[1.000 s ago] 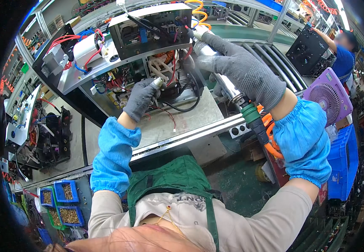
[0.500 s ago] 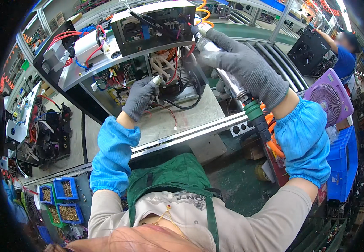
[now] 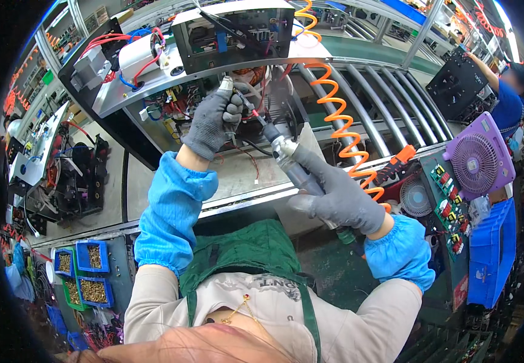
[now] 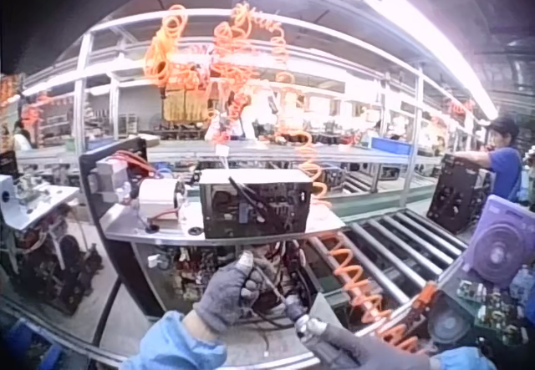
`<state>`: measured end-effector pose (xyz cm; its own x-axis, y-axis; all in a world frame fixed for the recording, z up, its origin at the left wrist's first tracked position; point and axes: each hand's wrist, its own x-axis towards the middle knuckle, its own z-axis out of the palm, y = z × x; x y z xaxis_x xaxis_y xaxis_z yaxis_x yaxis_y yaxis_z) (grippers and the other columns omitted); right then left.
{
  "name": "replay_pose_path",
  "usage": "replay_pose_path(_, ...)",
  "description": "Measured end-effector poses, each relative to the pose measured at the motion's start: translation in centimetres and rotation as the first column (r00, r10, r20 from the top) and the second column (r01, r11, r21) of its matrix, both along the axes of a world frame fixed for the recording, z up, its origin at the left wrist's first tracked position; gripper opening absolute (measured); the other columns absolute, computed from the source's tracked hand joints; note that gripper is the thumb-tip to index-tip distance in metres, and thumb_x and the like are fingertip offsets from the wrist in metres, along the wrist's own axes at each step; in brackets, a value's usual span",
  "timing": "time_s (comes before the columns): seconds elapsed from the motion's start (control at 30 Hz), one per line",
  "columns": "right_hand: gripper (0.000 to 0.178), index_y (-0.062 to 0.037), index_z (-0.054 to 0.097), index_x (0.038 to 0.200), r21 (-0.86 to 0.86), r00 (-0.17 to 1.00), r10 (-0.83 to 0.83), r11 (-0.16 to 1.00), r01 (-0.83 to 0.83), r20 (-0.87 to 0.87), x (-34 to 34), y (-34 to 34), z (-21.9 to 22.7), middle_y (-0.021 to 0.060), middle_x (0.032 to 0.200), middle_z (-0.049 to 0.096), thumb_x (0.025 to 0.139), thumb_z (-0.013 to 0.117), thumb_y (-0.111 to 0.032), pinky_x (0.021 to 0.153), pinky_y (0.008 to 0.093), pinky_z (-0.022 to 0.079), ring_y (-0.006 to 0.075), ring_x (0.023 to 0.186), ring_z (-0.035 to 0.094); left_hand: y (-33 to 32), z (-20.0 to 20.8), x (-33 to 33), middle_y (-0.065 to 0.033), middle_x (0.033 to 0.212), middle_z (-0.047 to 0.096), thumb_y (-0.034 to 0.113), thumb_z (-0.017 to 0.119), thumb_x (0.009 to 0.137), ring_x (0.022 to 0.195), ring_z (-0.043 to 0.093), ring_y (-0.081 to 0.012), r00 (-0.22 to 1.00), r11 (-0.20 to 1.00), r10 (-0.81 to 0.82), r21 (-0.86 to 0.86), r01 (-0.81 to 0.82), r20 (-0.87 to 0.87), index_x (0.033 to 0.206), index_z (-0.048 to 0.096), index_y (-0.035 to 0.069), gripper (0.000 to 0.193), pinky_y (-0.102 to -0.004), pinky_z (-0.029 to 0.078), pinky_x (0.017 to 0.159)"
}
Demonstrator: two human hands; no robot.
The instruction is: The person installs a circuit board into a metal chassis and secures it using a pneumatic screwdriver. They also route and connect various colored wires to the board and other components within the enclosure.
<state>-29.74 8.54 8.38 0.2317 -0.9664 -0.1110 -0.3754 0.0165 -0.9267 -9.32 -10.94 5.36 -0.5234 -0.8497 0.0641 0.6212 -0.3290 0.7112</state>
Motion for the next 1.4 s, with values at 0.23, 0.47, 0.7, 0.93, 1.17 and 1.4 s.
replay_pose_path(0.23, 0.09, -0.017, 0.03, 0.146, 0.004, 0.997, 0.007, 1.0, -0.007, 0.074, -0.9, 0.2, -1.2, 0.0088, 0.101, 0.058, 0.067, 0.071, -0.028, 0.07, 0.0272, 0.047, 0.0137, 0.078, 0.058, -0.3, 1.3, 0.4, 0.0017, 0.067, 0.057, 0.031, 0.045, 0.099, 0.049, 0.041, 0.0016, 0.872, 0.904, 0.189, -0.427, 0.025, 0.452, 0.095, 0.064, 0.001, 0.036, -0.0106, 0.031, 0.04)
replay_pose_path(0.47, 0.09, -0.018, 0.025, 0.148, 0.136, 0.88, -0.088, 0.99, 0.027, 0.466, -1.1, 1.0, -1.8, 0.0121, 0.116, 0.051, 0.066, 0.062, -0.009, 0.057, 0.0273, 0.052, 0.0136, 0.068, 0.057, 0.1, 2.1, -1.3, 0.0011, 0.069, 0.059, 0.036, 0.048, 0.097, 0.057, 0.045, -0.0011, 0.866, 0.898, 0.163, -0.434, 0.068, 0.472, 0.109, 0.064, 0.003, 0.039, -0.0154, 0.039, 0.053)
replay_pose_path(0.7, 0.098, -0.0225, 0.022, 0.149, 0.104, 0.846, -0.196, 0.981, 0.166, 0.496, -2.1, 0.9, -0.5, 0.0146, 0.095, 0.058, 0.06, 0.062, -0.02, 0.054, 0.027, 0.053, 0.0168, 0.072, 0.061, -1.6, 2.8, -4.8, -0.0037, 0.07, 0.062, 0.031, 0.054, 0.092, 0.064, 0.055, -0.0055, 0.491, 0.359, 0.846, -0.903, -0.237, 0.208, 0.113, 0.063, 0.006, 0.034, -0.0214, 0.044, 0.056)
replay_pose_path(0.93, 0.091, -0.0195, 0.023, 0.148, -0.023, 0.879, -0.206, 0.971, 0.239, 0.431, -2.6, -0.7, 1.1, 0.0114, 0.093, 0.055, 0.066, 0.063, -0.022, 0.051, 0.0254, 0.054, 0.0131, 0.07, 0.058, -2.6, 5.4, -8.4, -0.0177, 0.083, 0.067, 0.038, 0.056, 0.085, 0.081, 0.066, -0.0347, -0.041, 0.299, 0.954, -0.951, 0.073, 0.297, 0.089, 0.067, 0.006, 0.034, -0.0421, 0.052, 0.075)
replay_pose_path(1.17, 0.083, -0.014, 0.027, 0.147, -0.051, 0.844, -0.134, 0.981, 0.187, 0.519, -3.5, -2.8, 0.8, 0.0128, 0.113, 0.05, 0.07, 0.06, -0.011, 0.054, 0.0281, 0.054, 0.0149, 0.075, 0.057, -3.6, 5.8, -8.6, -0.0191, 0.084, 0.066, 0.038, 0.057, 0.083, 0.081, 0.065, -0.0359, -0.116, 0.275, 0.958, -0.951, 0.141, 0.261, 0.083, 0.067, 0.004, 0.035, -0.0444, 0.05, 0.076)
replay_pose_path(1.4, 0.09, -0.0128, 0.023, 0.148, -0.058, 0.854, -0.111, 0.985, 0.163, 0.508, -3.1, -3.6, 1.5, 0.0123, 0.091, 0.055, 0.07, 0.065, -0.027, 0.048, 0.0253, 0.054, 0.0126, 0.067, 0.058, -3.4, 6.3, -8.2, -0.0165, 0.087, 0.068, 0.028, 0.053, 0.084, 0.084, 0.066, -0.0333, -0.14, 0.288, 0.955, -0.934, 0.211, 0.263, 0.088, 0.069, 0.007, 0.027, -0.0425, 0.052, 0.078)
